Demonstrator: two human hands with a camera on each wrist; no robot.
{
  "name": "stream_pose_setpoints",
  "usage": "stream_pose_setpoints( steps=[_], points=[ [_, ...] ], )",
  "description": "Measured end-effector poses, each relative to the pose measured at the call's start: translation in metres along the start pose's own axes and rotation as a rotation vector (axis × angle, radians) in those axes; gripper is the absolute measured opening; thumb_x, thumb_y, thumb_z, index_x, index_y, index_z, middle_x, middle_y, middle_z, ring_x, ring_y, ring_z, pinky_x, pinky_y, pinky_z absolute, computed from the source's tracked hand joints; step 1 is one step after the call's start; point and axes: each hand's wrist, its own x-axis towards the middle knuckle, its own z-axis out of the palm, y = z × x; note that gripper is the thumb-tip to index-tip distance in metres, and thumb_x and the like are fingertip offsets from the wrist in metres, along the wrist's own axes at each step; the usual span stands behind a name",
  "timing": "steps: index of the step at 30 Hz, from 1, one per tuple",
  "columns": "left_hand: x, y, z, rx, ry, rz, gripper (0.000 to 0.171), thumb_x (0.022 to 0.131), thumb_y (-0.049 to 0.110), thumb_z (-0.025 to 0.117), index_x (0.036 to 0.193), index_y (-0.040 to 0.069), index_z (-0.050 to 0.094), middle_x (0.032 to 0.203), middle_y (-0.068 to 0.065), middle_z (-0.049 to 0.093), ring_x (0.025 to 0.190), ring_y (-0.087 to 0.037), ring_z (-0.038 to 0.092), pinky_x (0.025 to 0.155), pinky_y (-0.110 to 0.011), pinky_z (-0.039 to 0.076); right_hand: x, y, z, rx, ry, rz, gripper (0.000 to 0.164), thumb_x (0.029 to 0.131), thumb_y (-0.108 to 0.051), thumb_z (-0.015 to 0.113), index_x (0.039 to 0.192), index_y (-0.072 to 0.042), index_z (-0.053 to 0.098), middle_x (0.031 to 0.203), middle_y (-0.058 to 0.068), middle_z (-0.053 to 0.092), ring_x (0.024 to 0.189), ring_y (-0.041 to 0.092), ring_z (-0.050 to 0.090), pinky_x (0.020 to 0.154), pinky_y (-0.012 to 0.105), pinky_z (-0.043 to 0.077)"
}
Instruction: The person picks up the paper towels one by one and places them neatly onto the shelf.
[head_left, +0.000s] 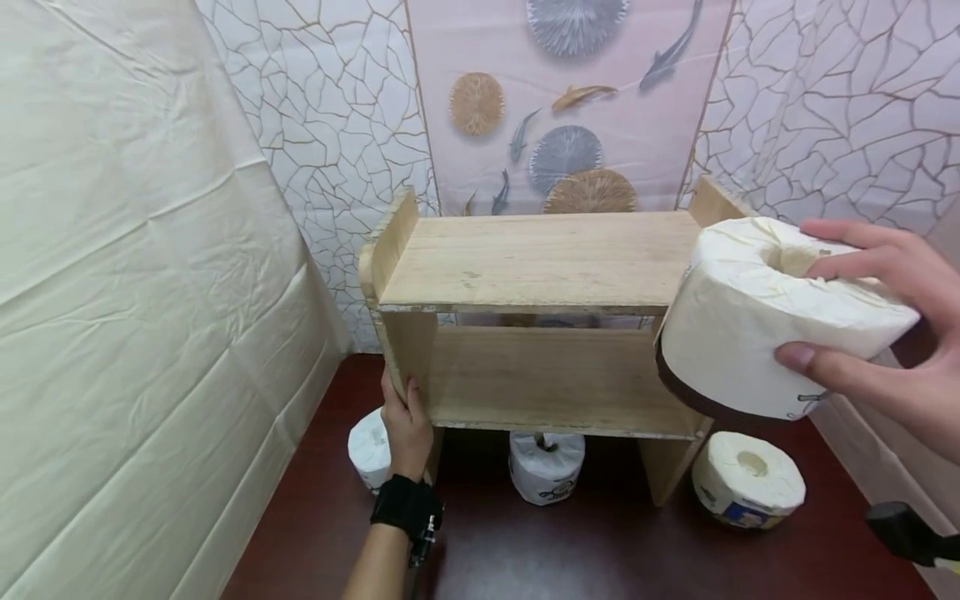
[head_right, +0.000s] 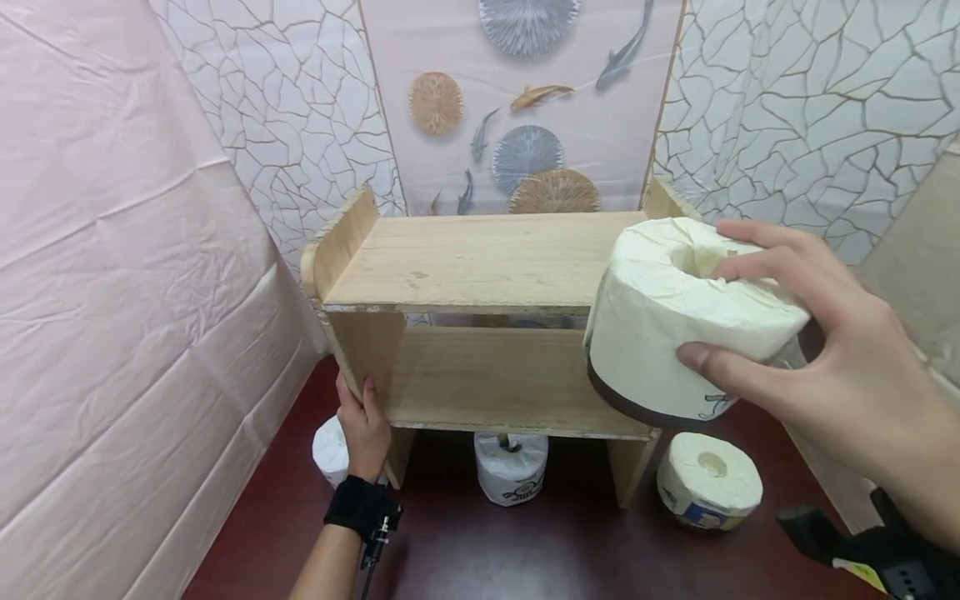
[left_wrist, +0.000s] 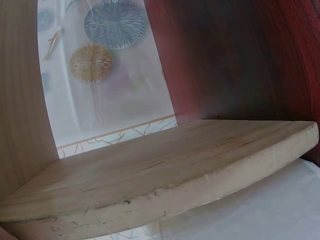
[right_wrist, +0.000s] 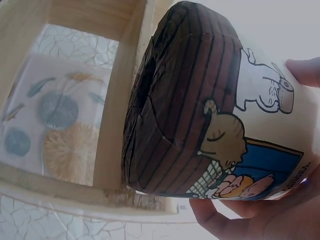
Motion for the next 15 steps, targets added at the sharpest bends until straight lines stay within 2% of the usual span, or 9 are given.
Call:
stream_pose_setpoints(
  steps=[3, 5, 8, 11, 12, 15],
  points=[
    [-0.001, -0.002, 0.001, 0.001, 0.000, 0.008, 0.054, 0.112, 0.007, 0.049, 0.163, 0.008, 0.032, 0.133, -0.035, 0.062, 0.104, -0.047, 0.072, 0.073, -0.060, 0.059, 0.009, 0.017, -0.006, 0.120, -0.036, 0.012, 0.069, 0.057, 0.026, 0.087, 0.121, 0.018, 0.063, 0.160, 0.022, 0.044, 0.147, 0.031, 0.043, 0.094, 0.015, 0.048],
    [-0.001, -0.003, 0.003, 0.002, 0.003, 0.014, 0.053, 0.112, 0.007, 0.049, 0.163, 0.008, 0.032, 0.134, -0.035, 0.061, 0.105, -0.046, 0.072, 0.073, -0.060, 0.059, 0.016, 0.018, -0.007, 0.158, -0.042, 0.027, 0.069, 0.058, 0.028, 0.085, 0.122, 0.019, 0.062, 0.161, 0.022, 0.043, 0.147, 0.031, 0.044, 0.090, 0.014, 0.051],
    [0.000, -0.004, 0.004, 0.000, 0.008, 0.022, 0.053, 0.113, 0.008, 0.049, 0.163, 0.008, 0.033, 0.136, -0.034, 0.061, 0.107, -0.046, 0.072, 0.074, -0.061, 0.059, 0.026, 0.013, -0.006, 0.109, -0.033, 0.044, 0.069, 0.058, 0.029, 0.083, 0.123, 0.017, 0.063, 0.159, 0.018, 0.046, 0.141, 0.028, 0.049, 0.085, 0.012, 0.052],
    [0.000, -0.005, 0.004, -0.002, 0.008, 0.027, 0.053, 0.113, 0.008, 0.049, 0.163, 0.009, 0.034, 0.136, -0.034, 0.061, 0.109, -0.046, 0.071, 0.075, -0.061, 0.059, 0.039, 0.019, -0.010, 0.056, -0.028, 0.042, 0.071, 0.058, 0.027, 0.086, 0.124, 0.012, 0.065, 0.157, 0.014, 0.049, 0.139, 0.026, 0.050, 0.083, 0.011, 0.052],
    [0.000, -0.005, 0.004, 0.000, 0.009, 0.025, 0.053, 0.112, 0.008, 0.049, 0.163, 0.009, 0.034, 0.136, -0.034, 0.061, 0.109, -0.046, 0.071, 0.075, -0.061, 0.059, 0.044, 0.025, -0.013, 0.031, -0.054, 0.003, 0.071, 0.061, 0.025, 0.086, 0.127, 0.012, 0.064, 0.160, 0.013, 0.047, 0.141, 0.023, 0.050, 0.083, 0.011, 0.053],
    [0.000, -0.006, 0.001, 0.001, 0.011, 0.014, 0.053, 0.112, 0.008, 0.049, 0.163, 0.010, 0.035, 0.137, -0.033, 0.061, 0.111, -0.044, 0.071, 0.076, -0.061, 0.059, 0.058, 0.026, -0.011, 0.047, -0.052, 0.014, 0.071, 0.062, 0.021, 0.090, 0.128, 0.009, 0.066, 0.159, 0.010, 0.049, 0.139, 0.023, 0.052, 0.081, 0.013, 0.053]
  ],
)
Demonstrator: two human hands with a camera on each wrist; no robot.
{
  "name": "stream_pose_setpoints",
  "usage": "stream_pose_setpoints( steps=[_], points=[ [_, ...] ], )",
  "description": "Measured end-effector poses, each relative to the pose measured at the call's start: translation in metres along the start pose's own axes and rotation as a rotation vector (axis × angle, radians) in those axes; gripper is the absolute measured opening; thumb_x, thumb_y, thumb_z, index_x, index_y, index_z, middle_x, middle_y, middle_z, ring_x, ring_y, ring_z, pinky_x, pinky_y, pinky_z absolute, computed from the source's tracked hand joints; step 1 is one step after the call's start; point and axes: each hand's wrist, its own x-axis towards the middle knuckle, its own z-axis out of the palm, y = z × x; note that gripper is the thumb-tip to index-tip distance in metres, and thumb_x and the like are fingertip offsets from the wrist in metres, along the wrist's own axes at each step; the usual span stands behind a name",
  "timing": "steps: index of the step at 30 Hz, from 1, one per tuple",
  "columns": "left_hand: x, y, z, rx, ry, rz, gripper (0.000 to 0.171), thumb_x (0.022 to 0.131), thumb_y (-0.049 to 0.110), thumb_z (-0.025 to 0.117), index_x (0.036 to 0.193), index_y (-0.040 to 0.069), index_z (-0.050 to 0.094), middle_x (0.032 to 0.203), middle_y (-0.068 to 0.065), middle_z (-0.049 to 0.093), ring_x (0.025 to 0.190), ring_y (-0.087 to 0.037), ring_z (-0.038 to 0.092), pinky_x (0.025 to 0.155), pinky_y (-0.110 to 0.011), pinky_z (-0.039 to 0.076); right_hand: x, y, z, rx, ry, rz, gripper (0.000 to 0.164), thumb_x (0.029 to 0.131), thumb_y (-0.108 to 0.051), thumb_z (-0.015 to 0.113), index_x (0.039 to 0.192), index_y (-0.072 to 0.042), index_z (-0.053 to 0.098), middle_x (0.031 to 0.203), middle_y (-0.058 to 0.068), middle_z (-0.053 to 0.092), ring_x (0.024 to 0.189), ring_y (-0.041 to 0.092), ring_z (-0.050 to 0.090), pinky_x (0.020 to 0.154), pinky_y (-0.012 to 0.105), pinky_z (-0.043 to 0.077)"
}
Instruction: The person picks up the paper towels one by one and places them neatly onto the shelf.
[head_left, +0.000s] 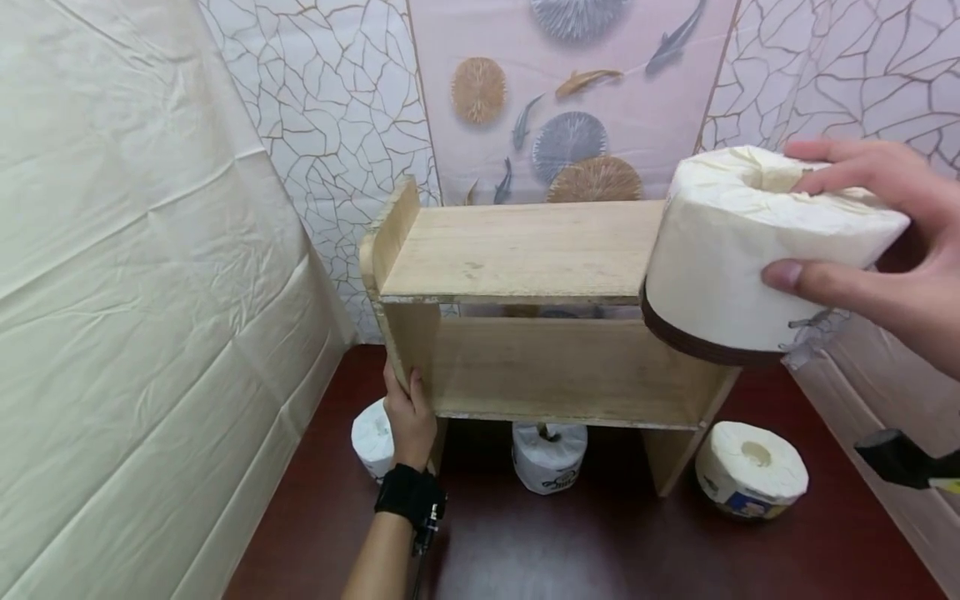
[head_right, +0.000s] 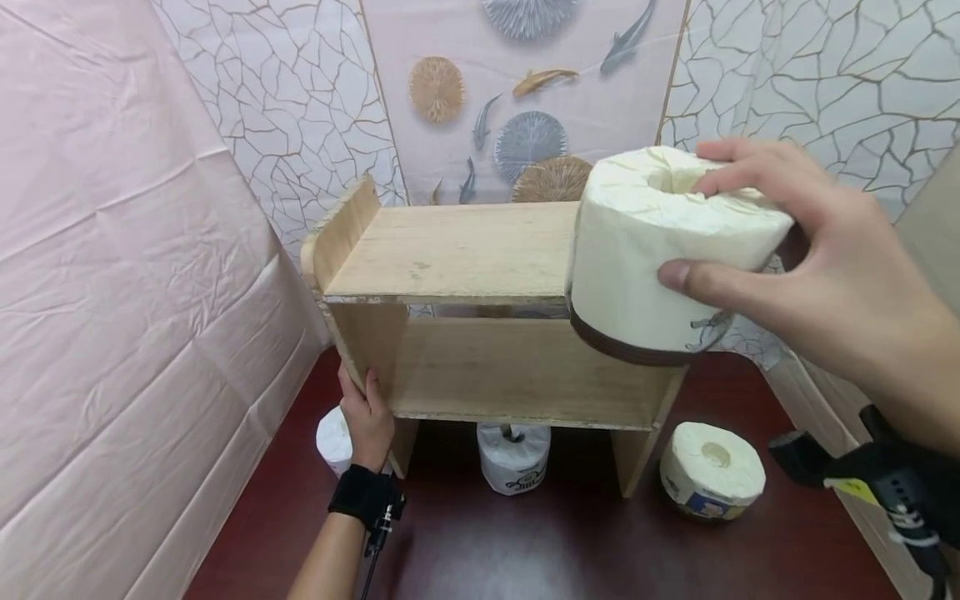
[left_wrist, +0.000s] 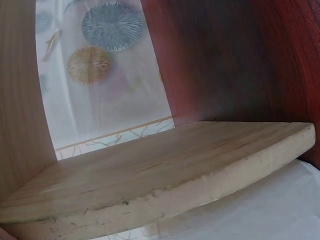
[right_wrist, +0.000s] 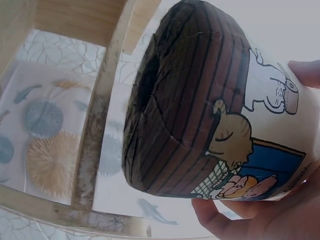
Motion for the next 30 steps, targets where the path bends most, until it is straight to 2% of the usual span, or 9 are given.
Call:
stream_pose_setpoints(
  steps=[3, 4, 9, 13, 18, 21, 25, 30],
  points=[
    [0.003, 0.003, 0.000, -0.008, 0.001, -0.010, 0.053, 0.112, 0.008, 0.050, 0.162, 0.011, 0.035, 0.139, -0.032, 0.061, 0.113, -0.043, 0.070, 0.078, -0.061, 0.059, 0.010, -0.016, 0.006, -0.054, 0.010, 0.019, 0.064, 0.069, 0.014, 0.091, 0.128, 0.004, 0.068, 0.159, 0.005, 0.049, 0.132, 0.019, 0.056, 0.080, 0.011, 0.051],
    [0.003, 0.003, 0.000, -0.010, 0.002, -0.011, 0.053, 0.112, 0.008, 0.050, 0.162, 0.010, 0.035, 0.138, -0.032, 0.061, 0.113, -0.043, 0.070, 0.078, -0.061, 0.059, 0.012, -0.027, 0.012, -0.045, 0.032, 0.068, 0.062, 0.068, 0.012, 0.092, 0.124, 0.001, 0.070, 0.157, 0.004, 0.051, 0.129, 0.019, 0.056, 0.081, 0.011, 0.050],
    [0.002, 0.005, 0.000, -0.011, -0.001, -0.015, 0.053, 0.112, 0.009, 0.051, 0.163, 0.011, 0.035, 0.137, -0.032, 0.061, 0.113, -0.043, 0.070, 0.078, -0.061, 0.058, 0.020, -0.056, 0.024, -0.077, -0.041, 0.159, 0.048, 0.082, 0.000, 0.089, 0.124, -0.008, 0.068, 0.160, -0.004, 0.044, 0.124, 0.012, 0.055, 0.084, 0.007, 0.044],
    [-0.001, 0.007, -0.002, -0.020, -0.008, -0.026, 0.052, 0.112, 0.009, 0.050, 0.162, 0.010, 0.035, 0.138, -0.032, 0.061, 0.114, -0.043, 0.069, 0.080, -0.061, 0.058, 0.030, -0.055, 0.026, -0.098, -0.108, 0.199, 0.045, 0.088, -0.010, 0.087, 0.128, -0.014, 0.067, 0.164, -0.008, 0.038, 0.131, 0.015, 0.048, 0.084, 0.008, 0.042],
    [-0.006, 0.006, -0.003, -0.015, 0.011, -0.039, 0.051, 0.111, 0.005, 0.051, 0.160, 0.007, 0.038, 0.135, -0.033, 0.062, 0.113, -0.042, 0.069, 0.080, -0.062, 0.057, 0.044, -0.043, 0.030, -0.058, -0.150, 0.212, 0.041, 0.091, -0.011, 0.084, 0.128, -0.016, 0.067, 0.167, -0.006, 0.034, 0.145, 0.015, 0.035, 0.096, 0.007, 0.036],
    [-0.009, 0.006, -0.003, -0.004, 0.019, -0.042, 0.051, 0.110, 0.003, 0.052, 0.159, 0.005, 0.039, 0.132, -0.034, 0.063, 0.111, -0.042, 0.070, 0.079, -0.061, 0.057, 0.048, -0.035, 0.032, -0.051, -0.158, 0.222, 0.040, 0.092, -0.014, 0.083, 0.129, -0.016, 0.066, 0.167, -0.007, 0.033, 0.150, 0.013, 0.029, 0.111, 0.016, 0.029],
    [-0.009, 0.009, -0.003, -0.003, 0.017, -0.044, 0.051, 0.111, 0.004, 0.052, 0.159, 0.006, 0.039, 0.133, -0.033, 0.064, 0.112, -0.042, 0.069, 0.080, -0.061, 0.057, 0.053, -0.028, 0.036, -0.078, -0.131, 0.228, 0.043, 0.092, -0.022, 0.084, 0.130, -0.017, 0.067, 0.168, -0.009, 0.034, 0.154, 0.013, 0.025, 0.123, 0.036, 0.018],
    [-0.007, 0.011, 0.001, -0.005, 0.019, -0.038, 0.051, 0.111, 0.003, 0.050, 0.160, 0.006, 0.037, 0.133, -0.033, 0.063, 0.109, -0.043, 0.070, 0.078, -0.062, 0.057, 0.057, -0.025, 0.040, -0.091, -0.121, 0.232, 0.045, 0.090, -0.026, 0.086, 0.128, -0.014, 0.066, 0.169, -0.009, 0.034, 0.158, 0.016, 0.021, 0.128, 0.046, 0.010]
  ],
)
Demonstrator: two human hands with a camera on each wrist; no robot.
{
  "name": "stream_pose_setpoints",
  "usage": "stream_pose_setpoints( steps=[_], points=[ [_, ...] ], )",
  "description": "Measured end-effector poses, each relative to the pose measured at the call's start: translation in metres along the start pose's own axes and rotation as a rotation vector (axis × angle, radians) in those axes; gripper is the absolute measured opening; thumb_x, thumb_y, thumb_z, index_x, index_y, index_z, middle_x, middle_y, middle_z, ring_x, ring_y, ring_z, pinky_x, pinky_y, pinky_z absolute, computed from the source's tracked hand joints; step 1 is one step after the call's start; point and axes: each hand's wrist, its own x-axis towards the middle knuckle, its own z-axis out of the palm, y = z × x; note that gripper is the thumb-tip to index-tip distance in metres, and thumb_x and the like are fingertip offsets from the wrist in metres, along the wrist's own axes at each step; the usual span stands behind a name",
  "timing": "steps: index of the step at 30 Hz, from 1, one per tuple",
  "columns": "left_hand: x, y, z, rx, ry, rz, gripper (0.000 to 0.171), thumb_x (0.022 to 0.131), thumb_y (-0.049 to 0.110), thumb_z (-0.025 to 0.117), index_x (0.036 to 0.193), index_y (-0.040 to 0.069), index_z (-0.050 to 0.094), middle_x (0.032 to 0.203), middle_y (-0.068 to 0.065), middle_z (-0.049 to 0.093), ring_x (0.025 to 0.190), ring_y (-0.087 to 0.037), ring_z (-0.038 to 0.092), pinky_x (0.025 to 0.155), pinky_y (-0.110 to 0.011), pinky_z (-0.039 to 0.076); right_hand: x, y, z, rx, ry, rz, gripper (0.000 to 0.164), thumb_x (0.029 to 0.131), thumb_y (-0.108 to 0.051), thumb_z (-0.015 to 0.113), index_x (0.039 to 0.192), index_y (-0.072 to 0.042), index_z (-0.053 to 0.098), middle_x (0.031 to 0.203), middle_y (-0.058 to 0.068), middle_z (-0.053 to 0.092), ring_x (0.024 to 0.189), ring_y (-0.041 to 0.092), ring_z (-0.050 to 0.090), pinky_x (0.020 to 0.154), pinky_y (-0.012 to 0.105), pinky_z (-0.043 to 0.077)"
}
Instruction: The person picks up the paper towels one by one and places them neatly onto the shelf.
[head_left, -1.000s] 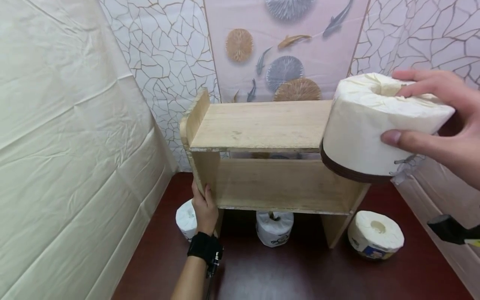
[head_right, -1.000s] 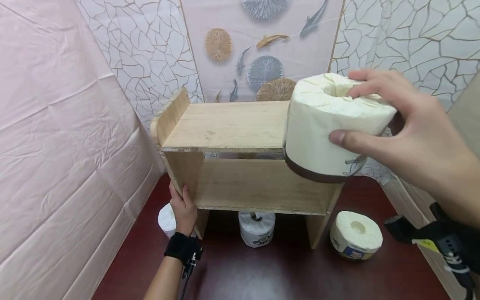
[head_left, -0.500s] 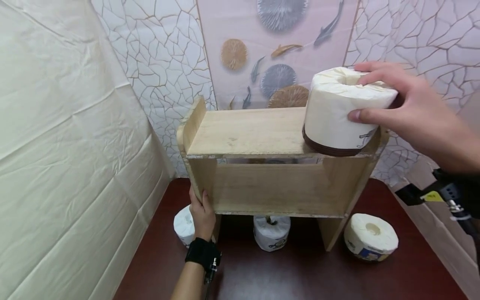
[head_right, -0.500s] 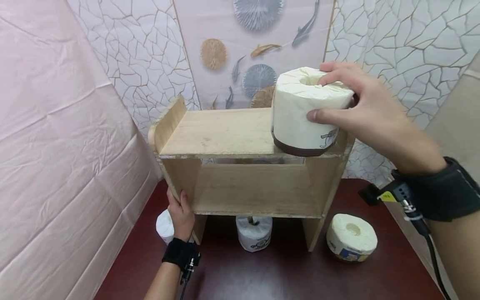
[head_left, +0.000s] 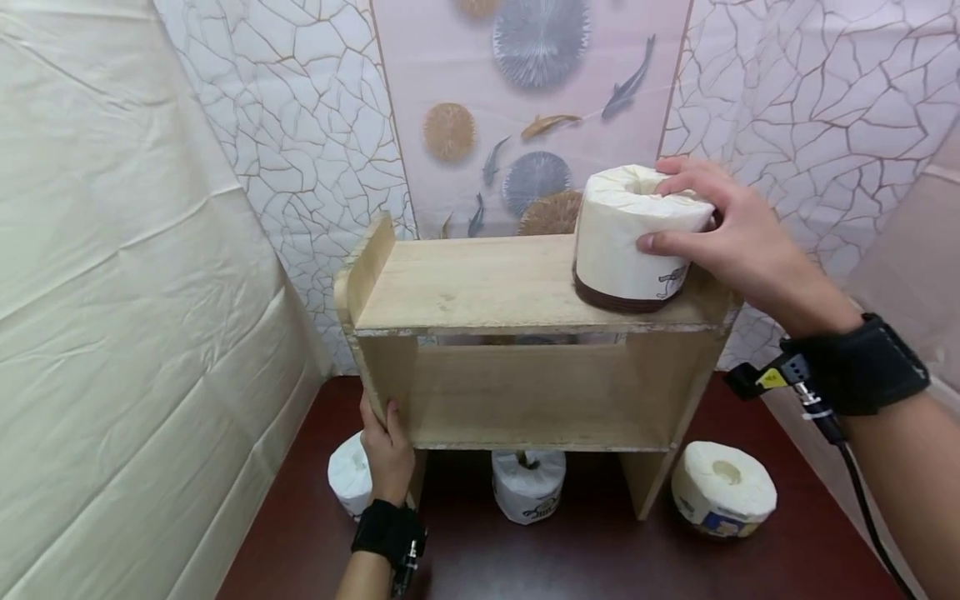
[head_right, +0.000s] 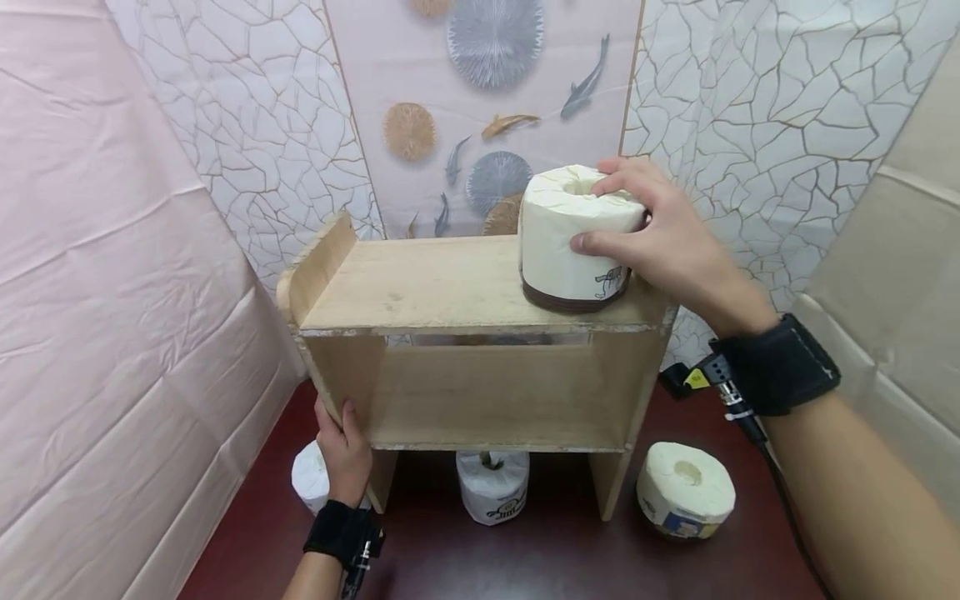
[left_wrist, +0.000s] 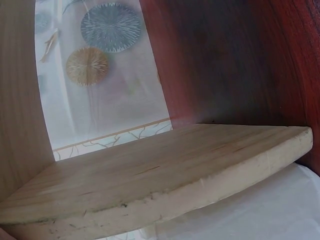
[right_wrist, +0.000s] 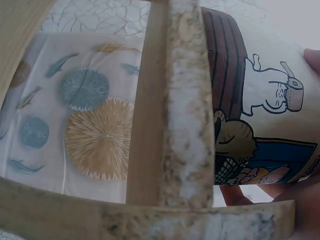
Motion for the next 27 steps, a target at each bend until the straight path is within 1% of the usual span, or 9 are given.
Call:
stream_pose_setpoints(
  steps=[3, 7, 10, 13, 17, 20, 23, 25, 27],
  points=[
    [-0.001, -0.001, -0.001, 0.009, -0.019, 0.009, 0.052, 0.111, 0.002, 0.049, 0.161, 0.006, 0.036, 0.132, -0.034, 0.063, 0.107, -0.046, 0.071, 0.077, -0.062, 0.057, -0.002, 0.003, 0.003, 0.003, 0.016, -0.007, 0.044, 0.091, -0.024, 0.086, 0.128, -0.014, 0.065, 0.168, -0.008, 0.035, 0.156, 0.013, 0.023, 0.126, 0.040, 0.014],
    [0.000, -0.001, -0.001, 0.015, -0.018, 0.013, 0.053, 0.111, 0.004, 0.050, 0.162, 0.007, 0.035, 0.132, -0.034, 0.063, 0.105, -0.046, 0.071, 0.075, -0.061, 0.057, -0.004, 0.008, 0.004, -0.004, 0.035, -0.058, 0.044, 0.091, -0.021, 0.084, 0.130, -0.016, 0.062, 0.166, -0.006, 0.036, 0.149, 0.012, 0.030, 0.117, 0.028, 0.022],
    [0.000, 0.000, -0.002, 0.013, -0.005, 0.009, 0.052, 0.111, 0.005, 0.050, 0.162, 0.008, 0.036, 0.131, -0.032, 0.064, 0.102, -0.045, 0.072, 0.073, -0.061, 0.057, -0.003, 0.012, 0.005, -0.013, 0.022, -0.090, 0.046, 0.092, -0.020, 0.082, 0.132, -0.017, 0.060, 0.166, -0.004, 0.032, 0.148, 0.016, 0.029, 0.116, 0.029, 0.022],
    [-0.001, -0.001, -0.005, 0.021, -0.006, 0.002, 0.052, 0.111, 0.004, 0.050, 0.162, 0.007, 0.036, 0.129, -0.033, 0.065, 0.099, -0.044, 0.073, 0.071, -0.059, 0.057, -0.002, 0.016, 0.009, -0.015, 0.004, -0.090, 0.049, 0.093, -0.021, 0.080, 0.137, -0.020, 0.057, 0.167, -0.001, 0.028, 0.149, 0.021, 0.026, 0.115, 0.033, 0.021],
    [0.000, -0.004, -0.012, 0.035, -0.015, -0.002, 0.054, 0.111, 0.004, 0.050, 0.162, 0.008, 0.035, 0.128, -0.033, 0.065, 0.098, -0.044, 0.073, 0.069, -0.059, 0.057, -0.003, 0.019, 0.016, -0.054, -0.003, -0.083, 0.059, 0.096, -0.027, 0.079, 0.147, -0.023, 0.051, 0.166, 0.002, 0.025, 0.145, 0.025, 0.026, 0.109, 0.035, 0.026],
    [0.001, -0.006, -0.015, 0.033, -0.009, 0.000, 0.054, 0.111, 0.004, 0.050, 0.163, 0.009, 0.035, 0.129, -0.033, 0.065, 0.100, -0.045, 0.073, 0.071, -0.060, 0.057, -0.003, 0.020, 0.020, -0.079, -0.002, -0.089, 0.066, 0.097, -0.031, 0.078, 0.154, -0.024, 0.046, 0.166, 0.002, 0.025, 0.143, 0.027, 0.028, 0.107, 0.036, 0.027],
    [0.000, -0.007, -0.013, 0.029, -0.011, 0.013, 0.054, 0.111, 0.002, 0.050, 0.162, 0.007, 0.036, 0.127, -0.034, 0.065, 0.100, -0.044, 0.073, 0.072, -0.059, 0.057, -0.006, 0.021, 0.018, -0.073, 0.008, -0.102, 0.066, 0.098, -0.030, 0.076, 0.156, -0.021, 0.046, 0.166, 0.003, 0.025, 0.143, 0.026, 0.028, 0.109, 0.034, 0.027],
    [0.000, -0.007, -0.009, 0.021, -0.015, 0.024, 0.054, 0.110, 0.001, 0.050, 0.162, 0.006, 0.035, 0.126, -0.034, 0.065, 0.099, -0.044, 0.072, 0.072, -0.059, 0.057, -0.007, 0.021, 0.015, -0.045, 0.029, -0.114, 0.063, 0.099, -0.027, 0.074, 0.155, -0.018, 0.046, 0.165, 0.005, 0.026, 0.144, 0.024, 0.027, 0.117, 0.034, 0.025],
    [0.003, -0.006, -0.005, 0.015, -0.013, 0.033, 0.055, 0.110, 0.001, 0.051, 0.162, 0.006, 0.035, 0.126, -0.034, 0.065, 0.100, -0.044, 0.073, 0.072, -0.058, 0.058, -0.010, 0.019, 0.013, -0.003, 0.062, -0.118, 0.061, 0.101, -0.024, 0.071, 0.156, -0.019, 0.046, 0.164, 0.005, 0.025, 0.145, 0.026, 0.029, 0.124, 0.037, 0.023]
  ],
)
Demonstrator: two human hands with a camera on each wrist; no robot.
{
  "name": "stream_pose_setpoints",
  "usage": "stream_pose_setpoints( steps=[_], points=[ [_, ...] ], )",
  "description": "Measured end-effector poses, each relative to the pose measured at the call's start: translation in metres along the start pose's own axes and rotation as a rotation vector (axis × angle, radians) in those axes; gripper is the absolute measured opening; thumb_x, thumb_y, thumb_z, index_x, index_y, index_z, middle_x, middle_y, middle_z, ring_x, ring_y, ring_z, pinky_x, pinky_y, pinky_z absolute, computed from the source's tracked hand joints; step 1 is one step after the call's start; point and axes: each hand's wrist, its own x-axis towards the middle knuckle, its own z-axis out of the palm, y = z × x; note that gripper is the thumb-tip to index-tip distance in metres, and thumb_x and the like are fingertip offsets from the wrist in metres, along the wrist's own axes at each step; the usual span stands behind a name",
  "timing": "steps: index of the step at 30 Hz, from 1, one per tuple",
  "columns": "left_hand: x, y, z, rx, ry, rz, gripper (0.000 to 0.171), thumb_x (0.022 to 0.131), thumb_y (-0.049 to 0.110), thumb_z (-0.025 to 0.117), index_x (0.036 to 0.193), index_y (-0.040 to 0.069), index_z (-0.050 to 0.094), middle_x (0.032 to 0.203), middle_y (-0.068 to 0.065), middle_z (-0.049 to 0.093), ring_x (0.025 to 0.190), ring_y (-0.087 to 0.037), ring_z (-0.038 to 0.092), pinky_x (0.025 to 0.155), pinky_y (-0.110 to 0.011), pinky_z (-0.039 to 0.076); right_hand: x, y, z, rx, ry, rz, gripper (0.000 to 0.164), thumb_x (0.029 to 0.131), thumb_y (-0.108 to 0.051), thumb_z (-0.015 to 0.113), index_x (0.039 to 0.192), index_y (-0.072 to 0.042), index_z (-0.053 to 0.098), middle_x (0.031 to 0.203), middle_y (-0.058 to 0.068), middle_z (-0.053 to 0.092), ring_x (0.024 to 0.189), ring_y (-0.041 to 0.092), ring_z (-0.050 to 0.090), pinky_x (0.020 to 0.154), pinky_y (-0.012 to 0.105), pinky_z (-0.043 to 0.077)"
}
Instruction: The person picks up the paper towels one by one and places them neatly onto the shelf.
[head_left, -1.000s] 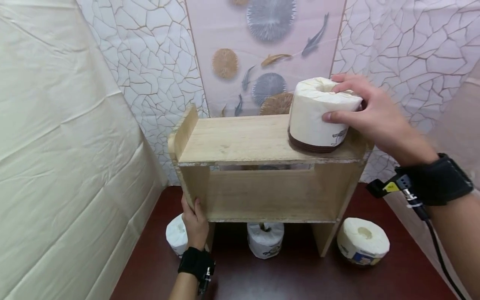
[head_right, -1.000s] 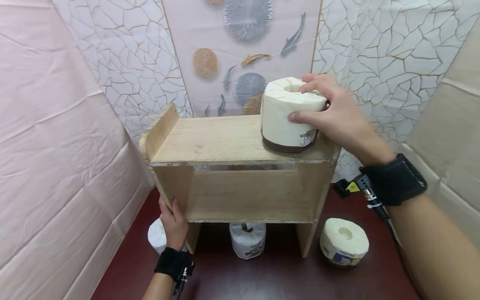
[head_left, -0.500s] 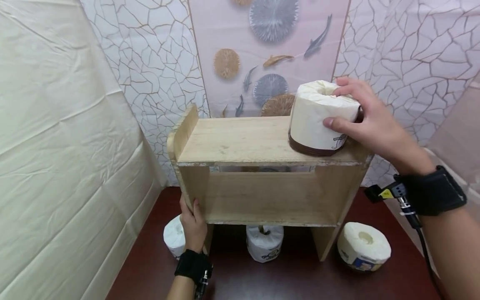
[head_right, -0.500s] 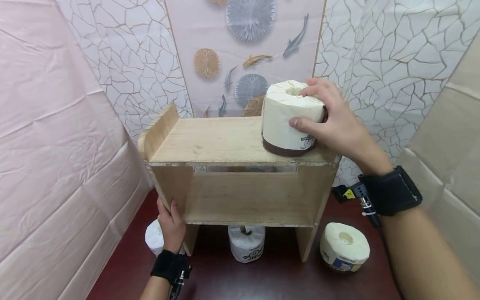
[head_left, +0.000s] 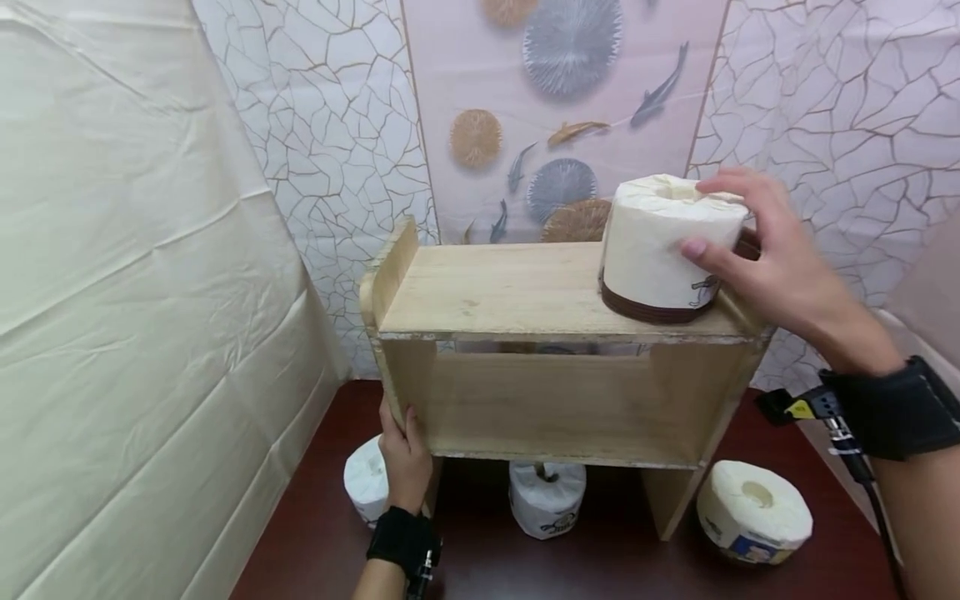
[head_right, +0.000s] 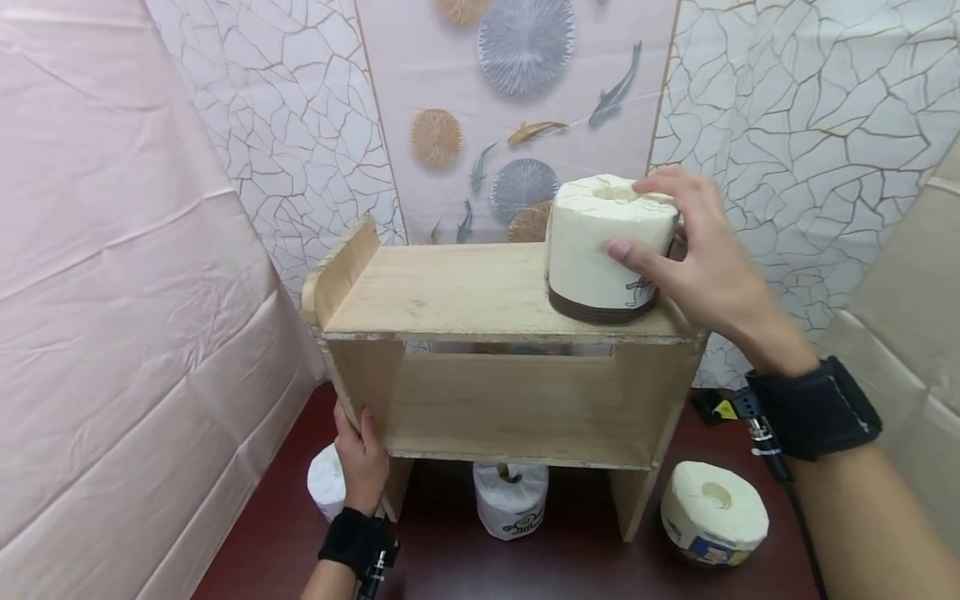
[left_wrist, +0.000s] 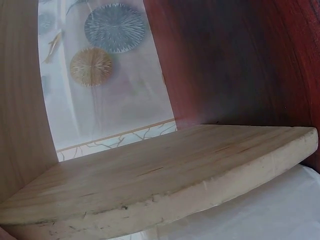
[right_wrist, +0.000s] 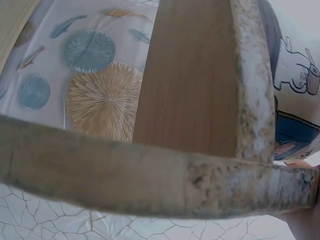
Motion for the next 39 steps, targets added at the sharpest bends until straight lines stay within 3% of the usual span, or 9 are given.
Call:
stream_pose_setpoints(
  steps=[5, 9, 11, 13, 16, 19, 23, 30, 39],
  points=[
    [0.005, 0.004, 0.013, -0.018, -0.009, 0.011, 0.055, 0.112, 0.004, 0.049, 0.164, 0.009, 0.034, 0.130, -0.034, 0.064, 0.103, -0.044, 0.073, 0.073, -0.059, 0.059, -0.009, -0.018, -0.001, -0.037, 0.244, -0.115, 0.046, 0.101, -0.023, 0.068, 0.145, -0.012, 0.059, 0.160, 0.006, 0.039, 0.147, 0.025, 0.037, 0.123, 0.034, 0.028],
    [0.009, 0.007, 0.021, -0.037, -0.027, 0.028, 0.054, 0.112, 0.004, 0.049, 0.164, 0.008, 0.033, 0.132, -0.034, 0.063, 0.103, -0.044, 0.073, 0.074, -0.059, 0.059, -0.010, -0.046, 0.008, -0.380, 0.355, -0.309, 0.045, 0.097, -0.027, 0.071, 0.127, 0.006, 0.067, 0.143, 0.024, 0.056, 0.137, 0.038, 0.044, 0.114, 0.048, 0.033],
    [0.011, 0.008, 0.023, -0.037, -0.029, 0.030, 0.055, 0.112, 0.005, 0.049, 0.164, 0.009, 0.033, 0.132, -0.033, 0.062, 0.104, -0.044, 0.072, 0.075, -0.059, 0.059, -0.008, -0.059, 0.014, -0.542, 0.313, -0.307, 0.049, 0.098, -0.031, 0.071, 0.126, 0.009, 0.065, 0.136, 0.031, 0.057, 0.128, 0.049, 0.048, 0.105, 0.062, 0.034],
    [0.012, 0.009, 0.023, -0.035, -0.034, 0.027, 0.055, 0.112, 0.006, 0.049, 0.164, 0.010, 0.032, 0.134, -0.033, 0.062, 0.105, -0.044, 0.072, 0.076, -0.059, 0.059, -0.004, -0.069, 0.020, -0.674, 0.222, -0.208, 0.053, 0.102, -0.038, 0.068, 0.131, 0.006, 0.061, 0.133, 0.032, 0.057, 0.123, 0.054, 0.050, 0.098, 0.071, 0.034],
    [0.009, 0.007, 0.021, -0.025, -0.030, 0.009, 0.054, 0.113, 0.008, 0.049, 0.164, 0.010, 0.033, 0.133, -0.032, 0.063, 0.106, -0.043, 0.072, 0.077, -0.059, 0.059, 0.005, -0.076, 0.025, -0.807, 0.070, -0.043, 0.059, 0.107, -0.047, 0.057, 0.131, 0.006, 0.055, 0.125, 0.035, 0.056, 0.119, 0.056, 0.048, 0.094, 0.076, 0.031],
    [0.004, 0.005, 0.021, -0.034, -0.015, -0.008, 0.052, 0.113, 0.008, 0.049, 0.163, 0.011, 0.035, 0.135, -0.031, 0.063, 0.108, -0.042, 0.072, 0.079, -0.059, 0.059, 0.018, -0.080, 0.029, -0.901, -0.025, 0.003, 0.061, 0.108, -0.052, 0.050, 0.120, 0.008, 0.051, 0.113, 0.037, 0.057, 0.114, 0.059, 0.045, 0.095, 0.080, 0.026],
    [0.004, 0.004, 0.022, -0.047, 0.005, -0.016, 0.052, 0.113, 0.008, 0.049, 0.163, 0.010, 0.036, 0.138, -0.030, 0.062, 0.112, -0.041, 0.070, 0.082, -0.060, 0.058, 0.032, -0.086, 0.035, -0.966, -0.046, 0.017, 0.074, 0.107, -0.061, 0.048, 0.115, 0.012, 0.050, 0.108, 0.040, 0.056, 0.112, 0.063, 0.044, 0.100, 0.082, 0.023],
    [-0.001, 0.004, 0.020, -0.040, 0.005, -0.035, 0.050, 0.112, 0.006, 0.049, 0.161, 0.009, 0.038, 0.138, -0.029, 0.061, 0.114, -0.040, 0.070, 0.083, -0.060, 0.058, 0.031, -0.075, 0.046, -0.926, -0.015, 0.044, 0.092, 0.105, -0.065, 0.050, 0.144, 0.018, 0.039, 0.127, 0.046, 0.051, 0.130, 0.066, 0.037, 0.110, 0.082, 0.017],
    [-0.004, 0.006, 0.007, -0.004, -0.009, -0.055, 0.049, 0.113, 0.009, 0.047, 0.161, 0.009, 0.037, 0.135, -0.031, 0.062, 0.113, -0.039, 0.070, 0.082, -0.058, 0.058, 0.032, -0.066, 0.059, -0.883, 0.070, -0.022, 0.078, 0.105, -0.061, 0.054, 0.122, 0.015, 0.050, 0.115, 0.043, 0.056, 0.126, 0.063, 0.041, 0.109, 0.078, 0.021]
  ],
)
